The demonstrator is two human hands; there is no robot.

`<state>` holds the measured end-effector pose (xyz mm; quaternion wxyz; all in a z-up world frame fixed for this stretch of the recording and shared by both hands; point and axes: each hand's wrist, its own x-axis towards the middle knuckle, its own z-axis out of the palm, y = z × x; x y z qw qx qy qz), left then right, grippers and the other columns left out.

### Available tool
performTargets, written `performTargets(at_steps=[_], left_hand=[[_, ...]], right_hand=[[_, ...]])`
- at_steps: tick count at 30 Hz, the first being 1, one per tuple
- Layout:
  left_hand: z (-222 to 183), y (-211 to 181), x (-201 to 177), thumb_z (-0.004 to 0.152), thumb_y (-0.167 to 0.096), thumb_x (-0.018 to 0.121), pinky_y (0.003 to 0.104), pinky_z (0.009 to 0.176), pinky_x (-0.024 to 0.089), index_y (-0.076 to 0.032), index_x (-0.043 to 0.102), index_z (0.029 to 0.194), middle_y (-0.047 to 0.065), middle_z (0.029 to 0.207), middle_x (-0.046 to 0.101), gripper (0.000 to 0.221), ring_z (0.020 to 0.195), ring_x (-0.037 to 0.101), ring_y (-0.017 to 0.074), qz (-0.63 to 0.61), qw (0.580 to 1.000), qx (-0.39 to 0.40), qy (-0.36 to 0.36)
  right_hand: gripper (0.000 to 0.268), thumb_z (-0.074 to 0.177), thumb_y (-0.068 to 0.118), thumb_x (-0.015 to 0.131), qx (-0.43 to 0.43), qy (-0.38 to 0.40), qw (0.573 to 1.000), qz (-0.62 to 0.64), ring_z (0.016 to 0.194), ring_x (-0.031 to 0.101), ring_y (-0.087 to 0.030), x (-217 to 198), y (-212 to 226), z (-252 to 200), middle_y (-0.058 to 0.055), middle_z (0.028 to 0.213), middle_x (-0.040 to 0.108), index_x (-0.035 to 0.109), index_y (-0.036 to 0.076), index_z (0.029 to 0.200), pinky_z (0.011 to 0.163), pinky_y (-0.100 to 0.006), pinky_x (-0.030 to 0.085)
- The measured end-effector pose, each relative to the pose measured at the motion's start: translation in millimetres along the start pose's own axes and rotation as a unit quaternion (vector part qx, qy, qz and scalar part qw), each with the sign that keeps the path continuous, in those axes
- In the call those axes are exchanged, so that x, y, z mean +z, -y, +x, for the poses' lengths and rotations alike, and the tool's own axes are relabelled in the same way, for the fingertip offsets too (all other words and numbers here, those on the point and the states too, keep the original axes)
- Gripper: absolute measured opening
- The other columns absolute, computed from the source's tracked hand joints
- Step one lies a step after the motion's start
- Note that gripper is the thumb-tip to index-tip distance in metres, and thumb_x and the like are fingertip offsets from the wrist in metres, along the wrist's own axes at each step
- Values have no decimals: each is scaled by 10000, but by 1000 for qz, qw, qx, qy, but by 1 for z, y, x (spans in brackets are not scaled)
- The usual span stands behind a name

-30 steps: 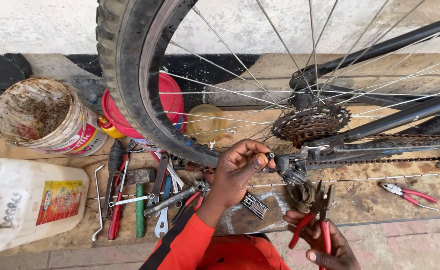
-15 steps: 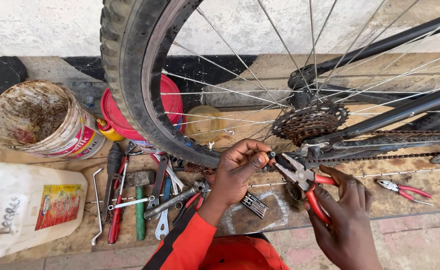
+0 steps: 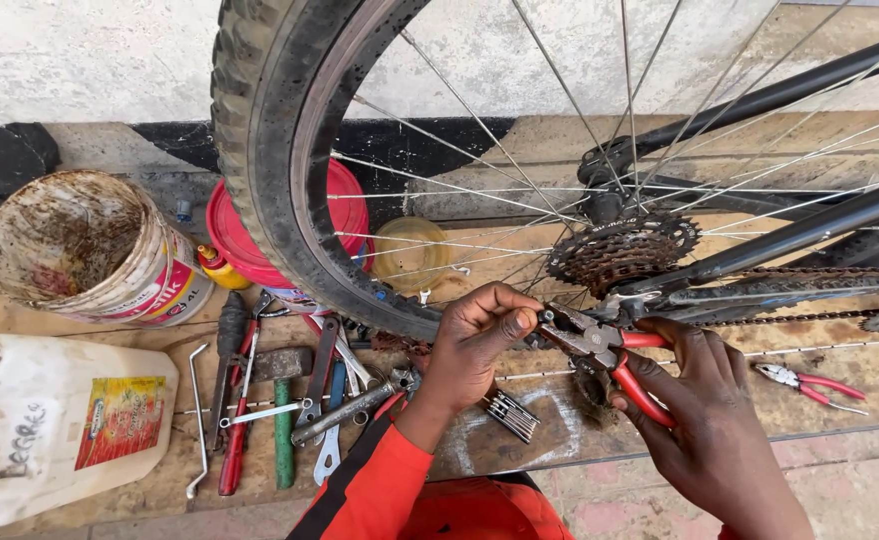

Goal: Adjusting the seat post and servicing the rear derailleur of a mountain bike using a multi-tool and pliers.

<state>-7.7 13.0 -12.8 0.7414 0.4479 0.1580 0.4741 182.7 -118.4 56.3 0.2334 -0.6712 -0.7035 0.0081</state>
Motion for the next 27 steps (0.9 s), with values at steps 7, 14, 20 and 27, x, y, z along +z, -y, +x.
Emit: performTargets(at_steps=[7,14,20,27], left_hand=[[3,5,-4,910,-93,689,198,791,474,-33,638,988,66,946,664,111,824,572,64,-4,1000,10,5],[-2,-6,-2,957,-102,621,202,779,447,-23,601,1086,38,958,615,153,825,531,55,43,998,25,38],[-10,-21,12,909,-35,636,264,804,495,-17,582,1119,62,999,597,218,867,545,110,146,988,54,26],[-9,-14,3,908,-49,644,257,837,491,-6,593,1090,68,1017,609,193,903,557,111,60,997,25,46]], right_hand=[[264,718,275,745,-12,-20,1000,-8,997,569,-318,1,0,4,-160,1235,602,759,120,931,859,-427,431],[300,642,110,735,12,-25,999,-40,829,596,-244,11,7,-3,-89,1057,617,751,133,941,644,-376,507],[232,741,312,781,202,-46,976,-72,651,600,-195,41,57,-29,-68,795,597,764,146,902,458,-301,523],[180,700,269,782,141,-31,989,3,813,635,-213,19,32,-16,-116,905,693,781,102,769,614,-327,560]])
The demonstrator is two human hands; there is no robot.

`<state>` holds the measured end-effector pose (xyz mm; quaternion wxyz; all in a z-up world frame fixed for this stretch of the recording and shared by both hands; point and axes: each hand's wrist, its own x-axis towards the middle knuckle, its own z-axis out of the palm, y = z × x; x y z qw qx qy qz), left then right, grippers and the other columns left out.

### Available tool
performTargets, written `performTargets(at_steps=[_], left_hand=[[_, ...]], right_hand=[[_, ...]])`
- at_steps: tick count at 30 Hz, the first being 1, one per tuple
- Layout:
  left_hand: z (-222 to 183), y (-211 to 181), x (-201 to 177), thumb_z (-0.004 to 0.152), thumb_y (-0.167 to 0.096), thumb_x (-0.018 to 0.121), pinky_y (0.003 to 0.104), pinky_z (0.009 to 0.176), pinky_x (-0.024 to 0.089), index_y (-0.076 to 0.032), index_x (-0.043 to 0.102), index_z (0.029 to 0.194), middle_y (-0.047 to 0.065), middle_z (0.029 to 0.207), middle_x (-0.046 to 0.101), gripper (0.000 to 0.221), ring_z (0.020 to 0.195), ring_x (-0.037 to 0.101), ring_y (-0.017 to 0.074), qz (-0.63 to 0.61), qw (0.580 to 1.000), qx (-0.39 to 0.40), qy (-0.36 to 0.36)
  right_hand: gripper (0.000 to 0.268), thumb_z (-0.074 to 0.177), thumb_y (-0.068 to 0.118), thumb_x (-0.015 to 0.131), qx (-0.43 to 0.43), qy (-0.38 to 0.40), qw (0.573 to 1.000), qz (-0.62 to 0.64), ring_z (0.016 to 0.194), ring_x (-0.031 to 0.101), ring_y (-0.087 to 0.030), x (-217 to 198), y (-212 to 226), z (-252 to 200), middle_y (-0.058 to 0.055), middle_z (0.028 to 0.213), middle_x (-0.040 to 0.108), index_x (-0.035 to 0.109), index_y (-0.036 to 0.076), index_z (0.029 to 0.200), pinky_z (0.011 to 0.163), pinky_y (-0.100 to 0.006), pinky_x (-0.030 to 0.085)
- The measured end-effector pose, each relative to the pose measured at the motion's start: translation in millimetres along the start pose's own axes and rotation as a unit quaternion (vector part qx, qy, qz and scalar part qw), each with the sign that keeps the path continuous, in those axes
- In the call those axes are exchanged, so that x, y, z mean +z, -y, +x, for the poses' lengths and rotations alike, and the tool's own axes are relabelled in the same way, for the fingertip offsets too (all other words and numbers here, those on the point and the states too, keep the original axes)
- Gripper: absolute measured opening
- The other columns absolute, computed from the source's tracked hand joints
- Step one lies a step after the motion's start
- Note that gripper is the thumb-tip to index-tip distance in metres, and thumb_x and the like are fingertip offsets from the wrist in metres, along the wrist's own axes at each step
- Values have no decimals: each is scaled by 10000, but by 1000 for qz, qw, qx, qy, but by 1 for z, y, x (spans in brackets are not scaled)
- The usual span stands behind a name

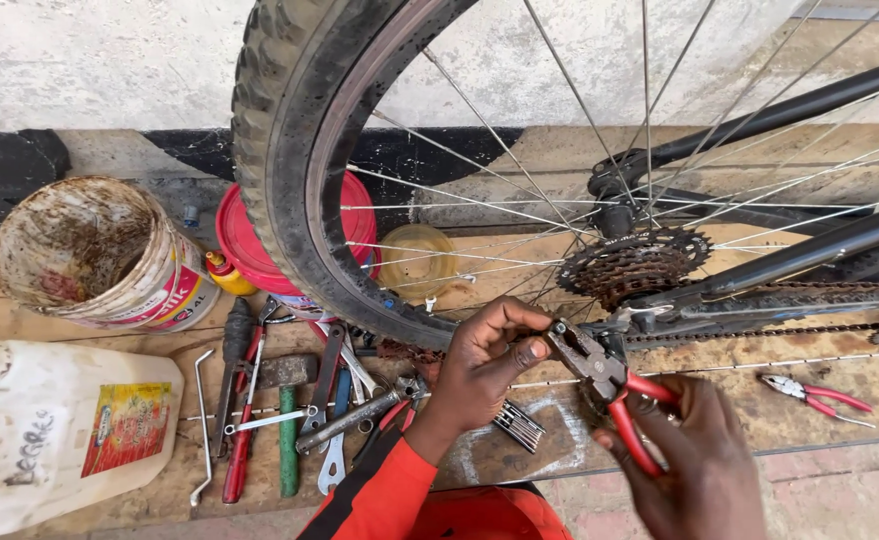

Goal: Adjusting the seat post and servicing the rear derailleur of a mountain bike using a multi-tool and pliers.

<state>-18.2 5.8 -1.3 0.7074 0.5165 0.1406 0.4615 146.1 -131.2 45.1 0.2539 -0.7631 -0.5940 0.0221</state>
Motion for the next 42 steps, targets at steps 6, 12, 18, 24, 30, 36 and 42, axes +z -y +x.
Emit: performTargets(at_steps=[6,12,18,24,30,36,42], left_hand=[[2,0,-5,889,8,636,203,767,462,-33,548,1077,50,1005,582,212,842,552,75,-54,997,-46,10],[5,4,-10,881,29,638,241,792,504,-56,478,1039,101,1109,570,240,882,581,107,-62,996,-53,23],[1,0,-1,834,-10,689,266,783,487,-105,465,915,87,1032,613,256,883,560,123,25,999,-10,-20],[-3,4,7,862,112,634,279,814,556,-91,417,883,125,1086,636,298,893,588,117,-36,998,35,-41],[-12,-9,30,815,130,581,276,789,449,-117,358,820,71,861,550,332,1072,649,197,137,977,94,-136],[-15,1,47,835,129,562,269,766,490,-85,367,888,187,1100,648,294,893,592,147,98,970,125,-186],[-11,-17,41,874,41,603,307,762,523,0,552,1056,131,982,660,193,855,629,187,144,975,113,-124]], right_hand=[[282,657,189,778,-176,17,983,38,943,618,-313,-28,-14,39,-188,1174,627,772,94,923,764,-388,499],[251,668,230,787,-172,18,985,6,868,622,-270,-28,-16,42,-146,1136,643,782,127,897,676,-359,506],[265,667,60,715,-141,10,990,-27,715,617,-218,-20,-10,24,-80,990,640,753,130,919,589,-357,511],[140,717,153,749,-6,-13,997,-74,761,650,-218,14,1,-11,-85,875,640,768,135,854,519,-332,576],[388,677,509,795,103,-4,984,-143,633,642,-211,42,23,-37,-71,873,522,736,252,962,401,-312,526],[588,581,555,852,56,-15,995,-84,444,629,-258,30,45,-42,-57,804,544,691,219,1036,386,-354,487],[327,616,162,809,-10,9,1000,26,855,693,-249,8,18,-24,-149,937,691,749,47,916,706,-383,647]])
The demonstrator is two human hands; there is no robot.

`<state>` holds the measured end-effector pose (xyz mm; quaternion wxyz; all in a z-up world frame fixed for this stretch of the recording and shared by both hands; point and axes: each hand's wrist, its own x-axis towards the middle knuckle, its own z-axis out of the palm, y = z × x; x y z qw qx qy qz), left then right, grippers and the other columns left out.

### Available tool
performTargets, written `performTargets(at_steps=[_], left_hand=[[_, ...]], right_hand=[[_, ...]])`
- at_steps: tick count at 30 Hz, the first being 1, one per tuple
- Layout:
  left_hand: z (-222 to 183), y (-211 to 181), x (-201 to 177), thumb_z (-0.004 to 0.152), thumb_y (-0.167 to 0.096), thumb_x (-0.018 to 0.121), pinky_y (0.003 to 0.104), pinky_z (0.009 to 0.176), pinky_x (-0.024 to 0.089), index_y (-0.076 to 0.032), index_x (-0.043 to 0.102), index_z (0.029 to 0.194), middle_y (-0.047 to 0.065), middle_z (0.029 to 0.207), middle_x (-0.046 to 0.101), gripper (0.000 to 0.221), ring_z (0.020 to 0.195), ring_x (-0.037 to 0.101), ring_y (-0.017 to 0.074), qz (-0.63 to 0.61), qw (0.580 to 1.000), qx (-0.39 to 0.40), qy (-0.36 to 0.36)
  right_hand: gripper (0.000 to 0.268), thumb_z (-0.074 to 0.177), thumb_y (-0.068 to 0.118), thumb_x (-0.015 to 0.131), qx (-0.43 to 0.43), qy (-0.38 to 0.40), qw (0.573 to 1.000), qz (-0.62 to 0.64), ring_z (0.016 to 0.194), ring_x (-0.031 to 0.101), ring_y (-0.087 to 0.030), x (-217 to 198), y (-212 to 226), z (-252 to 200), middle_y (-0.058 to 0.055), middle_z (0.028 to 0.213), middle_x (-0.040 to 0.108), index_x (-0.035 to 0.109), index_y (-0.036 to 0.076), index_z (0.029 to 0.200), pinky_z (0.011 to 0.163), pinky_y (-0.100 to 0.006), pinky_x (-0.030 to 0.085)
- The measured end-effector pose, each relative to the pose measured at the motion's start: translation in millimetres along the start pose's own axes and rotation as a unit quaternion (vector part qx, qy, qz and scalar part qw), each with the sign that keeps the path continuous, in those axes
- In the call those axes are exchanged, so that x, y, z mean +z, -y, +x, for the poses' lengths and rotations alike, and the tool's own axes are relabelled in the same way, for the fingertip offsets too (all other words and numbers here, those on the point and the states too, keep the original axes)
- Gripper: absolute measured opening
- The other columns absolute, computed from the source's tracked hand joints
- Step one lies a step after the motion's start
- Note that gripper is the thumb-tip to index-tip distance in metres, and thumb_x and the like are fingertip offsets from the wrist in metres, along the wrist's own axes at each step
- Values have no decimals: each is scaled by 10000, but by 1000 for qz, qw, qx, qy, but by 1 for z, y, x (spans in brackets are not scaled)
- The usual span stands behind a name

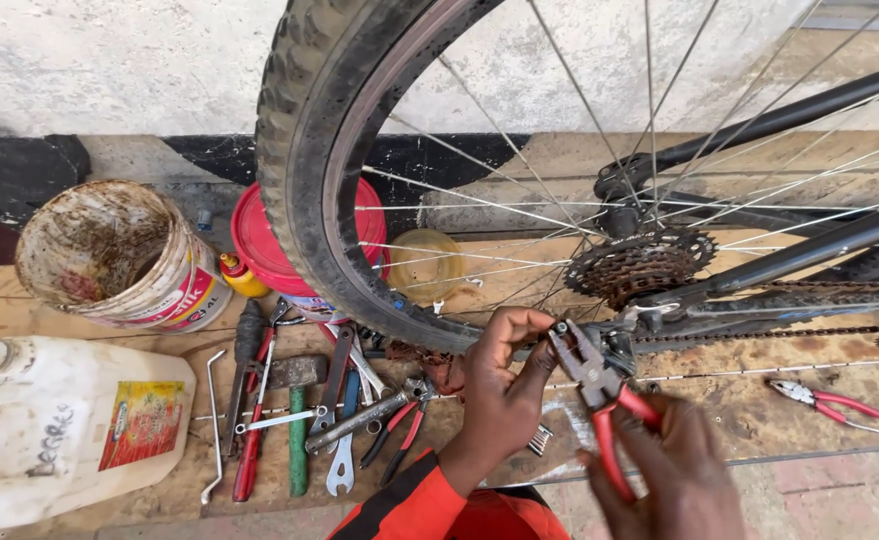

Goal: Adjusting the seat post and servicing the rear derailleur of a mountain bike using a multi-tool and pliers.

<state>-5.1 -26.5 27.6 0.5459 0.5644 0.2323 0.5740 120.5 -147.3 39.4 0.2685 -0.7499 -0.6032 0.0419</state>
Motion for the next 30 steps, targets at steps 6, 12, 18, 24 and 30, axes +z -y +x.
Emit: performTargets(at_steps=[6,12,18,24,30], left_hand=[[-1,15,-11,908,-18,601,271,792,516,15,572,1126,91,1003,628,222,845,585,127,-66,993,-93,26],[5,19,-20,909,-76,628,288,832,539,-7,582,1115,87,1060,624,222,912,610,139,-63,990,-105,63],[11,18,-28,910,-56,635,256,812,511,-1,568,1093,73,971,628,202,862,605,116,-105,982,-118,108],[10,19,-29,901,-53,651,260,801,500,-34,548,1070,59,966,614,199,858,582,110,-96,983,-117,103],[8,21,-29,905,13,624,304,859,529,-15,486,1107,110,1003,624,247,943,678,212,-149,978,-108,102]], right_hand=[[195,618,124,729,-117,8,991,-68,1073,574,-257,-36,-19,38,-141,1318,615,803,182,789,1024,-493,313],[351,613,188,715,-195,31,962,-188,1029,551,-288,-66,-25,61,-78,1293,573,752,281,949,993,-489,377],[306,674,381,651,-258,35,909,-326,1067,566,-285,-89,-26,78,-61,1300,553,693,376,976,1027,-478,420],[394,572,320,706,-287,34,832,-474,1053,601,-198,-107,-2,92,14,1238,570,632,370,955,895,-389,485],[396,609,368,633,-389,4,770,-506,1105,582,-227,-117,11,116,-16,1203,555,627,320,1002,1070,-479,407]])
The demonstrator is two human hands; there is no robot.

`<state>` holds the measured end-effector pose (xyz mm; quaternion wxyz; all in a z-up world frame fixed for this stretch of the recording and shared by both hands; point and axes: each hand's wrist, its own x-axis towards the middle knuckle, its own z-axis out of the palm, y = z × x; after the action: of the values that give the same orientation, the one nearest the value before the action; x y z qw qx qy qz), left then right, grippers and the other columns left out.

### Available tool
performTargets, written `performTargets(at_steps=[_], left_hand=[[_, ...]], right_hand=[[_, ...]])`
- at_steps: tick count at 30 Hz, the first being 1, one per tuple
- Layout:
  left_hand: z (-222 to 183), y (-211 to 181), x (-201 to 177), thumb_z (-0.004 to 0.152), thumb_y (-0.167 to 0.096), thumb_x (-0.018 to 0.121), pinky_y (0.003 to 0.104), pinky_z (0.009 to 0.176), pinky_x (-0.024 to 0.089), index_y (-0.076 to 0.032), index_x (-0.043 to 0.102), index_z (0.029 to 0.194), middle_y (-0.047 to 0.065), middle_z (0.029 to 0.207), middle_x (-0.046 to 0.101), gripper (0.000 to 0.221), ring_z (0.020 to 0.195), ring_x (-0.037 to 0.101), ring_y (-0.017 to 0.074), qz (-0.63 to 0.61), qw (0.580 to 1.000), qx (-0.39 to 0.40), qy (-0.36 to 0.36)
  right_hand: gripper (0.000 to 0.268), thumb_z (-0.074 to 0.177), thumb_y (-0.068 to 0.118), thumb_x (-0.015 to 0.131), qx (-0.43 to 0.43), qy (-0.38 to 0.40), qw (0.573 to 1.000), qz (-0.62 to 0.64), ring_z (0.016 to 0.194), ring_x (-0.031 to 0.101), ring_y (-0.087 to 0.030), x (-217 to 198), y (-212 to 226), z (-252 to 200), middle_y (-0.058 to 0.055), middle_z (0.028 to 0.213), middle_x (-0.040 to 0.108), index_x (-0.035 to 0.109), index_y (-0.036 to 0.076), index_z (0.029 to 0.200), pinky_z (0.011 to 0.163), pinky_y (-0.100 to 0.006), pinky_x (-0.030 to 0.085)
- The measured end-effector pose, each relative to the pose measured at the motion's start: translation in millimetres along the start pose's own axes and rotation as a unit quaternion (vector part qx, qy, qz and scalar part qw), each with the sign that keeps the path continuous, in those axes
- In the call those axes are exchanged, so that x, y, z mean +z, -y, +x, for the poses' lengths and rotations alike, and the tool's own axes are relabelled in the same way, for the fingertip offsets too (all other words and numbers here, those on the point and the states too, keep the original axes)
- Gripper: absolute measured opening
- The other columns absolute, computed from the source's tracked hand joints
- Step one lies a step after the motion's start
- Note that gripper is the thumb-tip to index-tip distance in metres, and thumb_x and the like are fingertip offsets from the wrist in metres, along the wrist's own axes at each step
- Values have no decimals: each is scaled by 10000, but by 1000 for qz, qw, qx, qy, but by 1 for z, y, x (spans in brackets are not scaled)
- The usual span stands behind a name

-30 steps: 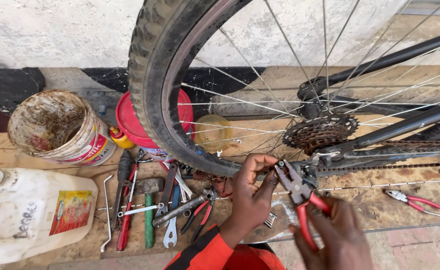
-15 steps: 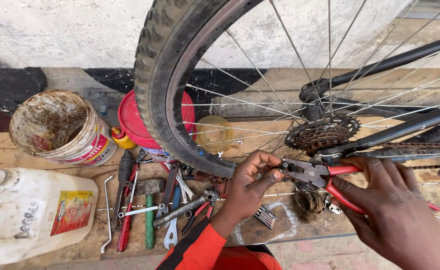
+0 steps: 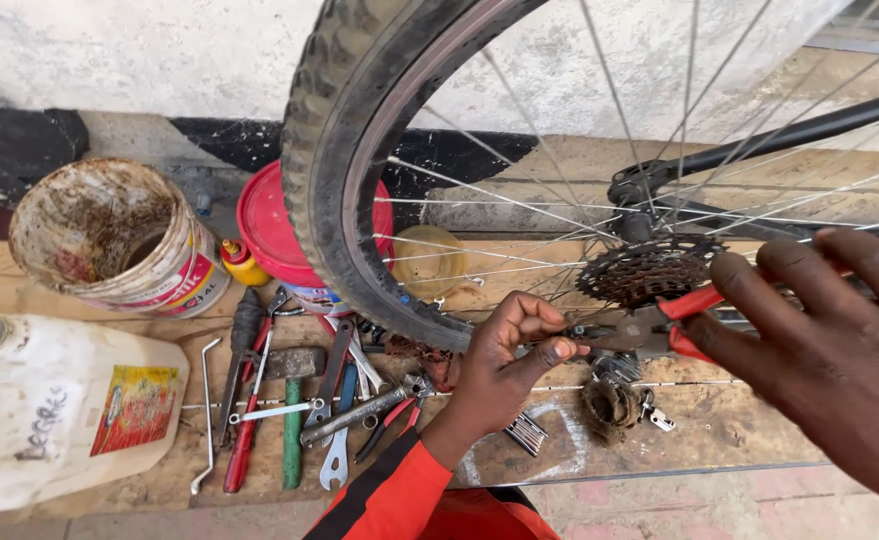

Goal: Adjusting the seat post and servicing the rear derailleur of a mountain bike using a multi-tool and pliers.

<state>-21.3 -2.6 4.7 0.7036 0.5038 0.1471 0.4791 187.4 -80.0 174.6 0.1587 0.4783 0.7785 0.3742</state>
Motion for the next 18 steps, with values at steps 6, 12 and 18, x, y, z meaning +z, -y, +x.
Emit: performTargets(at_steps=[6,12,18], left_hand=[[-2,-8,1,907,-61,644,310,840,545,-16,480,1113,118,993,641,267,932,706,220,21,1000,0,-12],[-5,-8,-2,862,-111,698,276,815,511,-36,534,1082,83,986,658,284,870,628,133,72,996,32,-36],[-7,-5,-1,850,-46,693,269,791,507,-28,535,1080,85,974,666,280,852,627,131,81,995,26,-47]], right_hand=[[413,646,368,584,-107,14,991,-79,1102,586,-270,-5,-8,21,-82,1211,556,610,275,1048,992,-511,433],[415,636,364,641,-114,39,987,-103,1146,573,-301,-4,-3,25,-84,1265,530,616,311,1048,1105,-587,421],[379,683,326,655,-123,45,984,-119,1032,593,-277,-12,-5,29,-83,1221,515,613,315,1060,1078,-587,421]])
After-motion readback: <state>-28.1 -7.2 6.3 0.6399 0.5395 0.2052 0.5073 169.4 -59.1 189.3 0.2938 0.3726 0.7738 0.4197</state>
